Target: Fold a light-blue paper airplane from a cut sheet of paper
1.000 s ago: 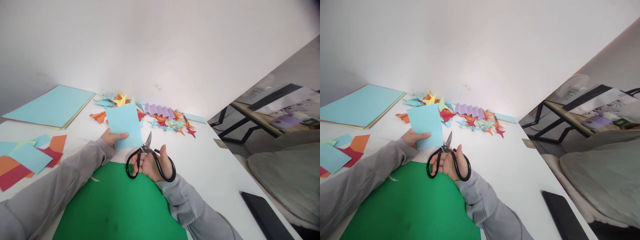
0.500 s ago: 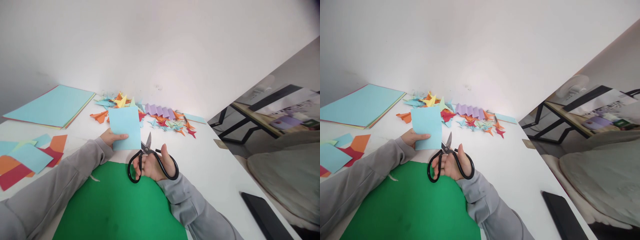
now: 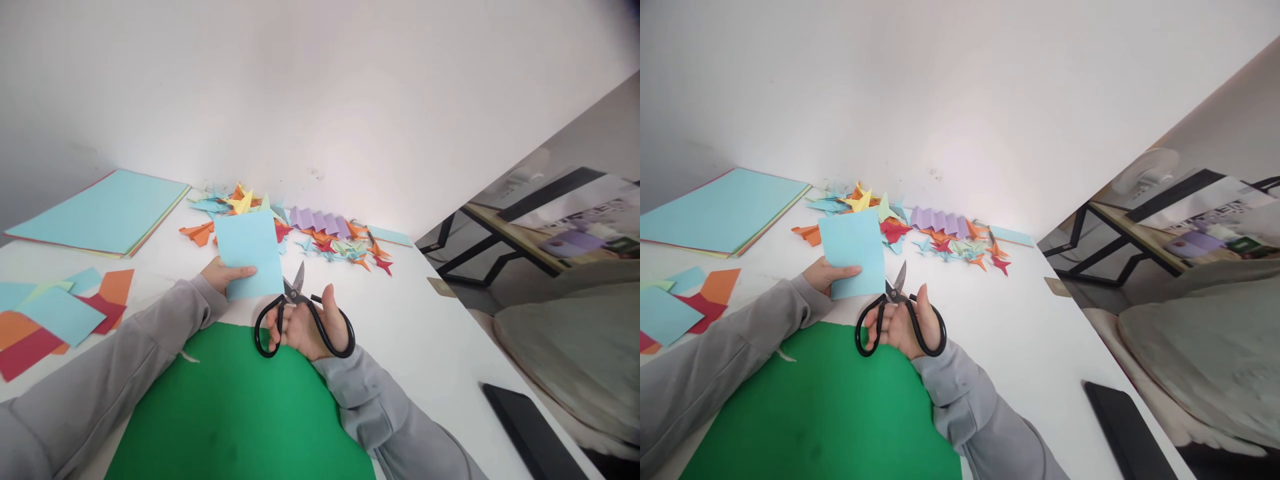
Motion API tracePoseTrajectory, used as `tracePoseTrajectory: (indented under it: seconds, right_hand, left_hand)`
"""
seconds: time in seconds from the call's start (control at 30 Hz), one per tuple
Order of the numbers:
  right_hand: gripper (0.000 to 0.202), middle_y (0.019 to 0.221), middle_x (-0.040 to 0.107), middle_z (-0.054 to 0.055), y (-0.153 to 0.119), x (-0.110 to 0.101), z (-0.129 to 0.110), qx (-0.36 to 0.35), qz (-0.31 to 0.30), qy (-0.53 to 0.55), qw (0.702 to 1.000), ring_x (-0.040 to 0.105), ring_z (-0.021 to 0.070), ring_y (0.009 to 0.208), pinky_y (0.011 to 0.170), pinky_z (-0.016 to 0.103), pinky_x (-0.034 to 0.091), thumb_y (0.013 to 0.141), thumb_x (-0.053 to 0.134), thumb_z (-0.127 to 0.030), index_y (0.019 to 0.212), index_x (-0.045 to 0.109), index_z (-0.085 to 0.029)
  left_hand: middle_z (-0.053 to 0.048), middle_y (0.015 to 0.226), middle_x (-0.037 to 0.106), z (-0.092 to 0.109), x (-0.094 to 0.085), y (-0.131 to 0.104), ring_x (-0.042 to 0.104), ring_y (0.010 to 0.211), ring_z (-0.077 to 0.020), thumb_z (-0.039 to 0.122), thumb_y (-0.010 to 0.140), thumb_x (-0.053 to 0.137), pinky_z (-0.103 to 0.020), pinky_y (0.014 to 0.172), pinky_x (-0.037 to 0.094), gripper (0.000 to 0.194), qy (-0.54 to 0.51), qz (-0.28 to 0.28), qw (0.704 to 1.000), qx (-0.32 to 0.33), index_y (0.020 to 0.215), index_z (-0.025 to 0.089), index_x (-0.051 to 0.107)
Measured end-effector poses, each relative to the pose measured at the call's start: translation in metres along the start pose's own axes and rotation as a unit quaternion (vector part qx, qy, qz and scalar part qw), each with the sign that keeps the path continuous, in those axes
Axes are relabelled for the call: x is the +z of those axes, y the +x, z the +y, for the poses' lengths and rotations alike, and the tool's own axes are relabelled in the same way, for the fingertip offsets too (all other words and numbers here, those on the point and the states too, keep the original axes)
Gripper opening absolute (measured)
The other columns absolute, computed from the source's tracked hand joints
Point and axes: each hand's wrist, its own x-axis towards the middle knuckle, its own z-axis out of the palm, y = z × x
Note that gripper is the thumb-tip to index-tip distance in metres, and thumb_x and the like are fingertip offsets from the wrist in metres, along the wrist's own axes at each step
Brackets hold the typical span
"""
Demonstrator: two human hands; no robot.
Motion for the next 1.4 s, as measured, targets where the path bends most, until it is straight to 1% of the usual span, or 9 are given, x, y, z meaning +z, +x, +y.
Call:
tracePoseTrajectory:
  seconds: [0.23,0.43,0.67,0.77,0.87,0.97,1.03,1.2,1.4]
  right_hand:
    - [0.077,0.083,0.059,0.014,-0.003,0.015,-0.006,-0.043,0.05,-0.01,0.998,0.053,0.0199,0.067,0.065,0.044,0.042,0.069,0.01,-0.076,0.087,0.05,-0.014]
    - [0.077,0.084,0.059,0.011,-0.008,0.008,-0.011,0.008,-0.006,-0.017,1.0,0.054,0.0189,0.065,0.062,0.041,0.041,0.068,0.012,-0.077,0.101,0.045,-0.016]
    - [0.075,0.083,0.061,0.008,-0.008,0.012,-0.013,0.003,-0.02,-0.032,0.999,0.055,0.0181,0.063,0.062,0.04,0.04,0.069,0.013,-0.075,0.123,0.028,-0.024]
    - [0.078,0.082,0.061,0.008,-0.01,0.011,-0.016,0.011,-0.035,-0.021,0.999,0.055,0.018,0.062,0.061,0.039,0.04,0.068,0.014,-0.076,0.125,0.026,-0.024]
    - [0.082,0.083,0.061,0.009,-0.013,0.007,-0.019,0.04,-0.055,-0.02,0.998,0.054,0.0178,0.061,0.061,0.039,0.04,0.066,0.016,-0.078,0.126,0.025,-0.023]
    - [0.083,0.081,0.06,0.007,-0.014,0.004,-0.02,0.061,-0.066,-0.034,0.995,0.054,0.0177,0.06,0.06,0.039,0.04,0.065,0.016,-0.079,0.128,0.022,-0.025]
    - [0.084,0.079,0.059,0.005,-0.015,0.003,-0.02,0.069,-0.068,-0.044,0.994,0.053,0.0177,0.059,0.059,0.038,0.04,0.065,0.014,-0.079,0.129,0.02,-0.026]
    - [0.086,0.078,0.059,0.005,-0.014,0.001,-0.021,0.078,-0.052,-0.056,0.994,0.052,0.018,0.058,0.06,0.041,0.039,0.063,0.004,-0.079,0.131,0.016,-0.027]
    - [0.084,0.081,0.06,0.007,-0.013,0.0,-0.018,0.048,-0.057,-0.054,0.996,0.052,0.0177,0.059,0.06,0.039,0.038,0.066,0.001,-0.077,0.133,0.009,-0.027]
  left_hand:
    - [-0.012,0.083,0.069,0.001,-0.001,0.002,0.062,0.085,-0.0309,0.017,0.038,0.08,-0.046,0.082,0.047,0.044,-0.011,0.025,1.0,0.009,0.08,0.01,0.065]
    - [-0.013,0.082,0.069,0.003,-0.006,0.002,0.062,0.084,-0.0308,0.018,0.038,0.08,-0.046,0.082,0.047,0.048,0.027,-0.014,0.999,-0.025,0.083,0.01,0.066]
    - [-0.014,0.087,0.068,0.004,0.002,-0.007,0.062,0.086,-0.0323,0.019,0.036,0.08,-0.047,0.08,0.047,0.052,0.049,-0.067,0.996,-0.017,0.085,0.012,0.066]
    - [-0.013,0.086,0.069,0.009,0.003,-0.01,0.061,0.087,-0.0335,0.022,0.038,0.079,-0.045,0.077,0.049,0.05,0.028,-0.087,0.995,-0.039,0.085,0.014,0.067]
    - [-0.014,0.081,0.069,0.014,0.0,-0.012,0.062,0.084,-0.0344,0.027,0.043,0.075,-0.044,0.075,0.05,0.042,-0.001,-0.066,0.995,-0.076,0.082,0.014,0.068]
    - [-0.014,0.08,0.069,0.018,-0.004,-0.012,0.062,0.084,-0.0344,0.029,0.051,0.071,-0.044,0.076,0.05,0.039,-0.023,-0.039,0.996,-0.072,0.085,0.013,0.067]
    - [-0.013,0.081,0.069,0.019,-0.004,-0.012,0.062,0.086,-0.0343,0.027,0.054,0.069,-0.044,0.078,0.05,0.04,-0.017,-0.044,0.997,-0.063,0.09,0.012,0.066]
    - [-0.01,0.09,0.069,0.016,-0.003,-0.007,0.061,0.089,-0.0314,0.015,0.048,0.074,-0.042,0.08,0.05,0.051,0.037,-0.065,0.996,-0.037,0.097,0.014,0.062]
    - [-0.01,0.095,0.067,0.011,-0.002,-0.004,0.06,0.091,-0.0302,0.014,0.045,0.077,-0.04,0.077,0.052,0.048,0.047,-0.022,0.998,-0.027,0.091,0.015,0.063]
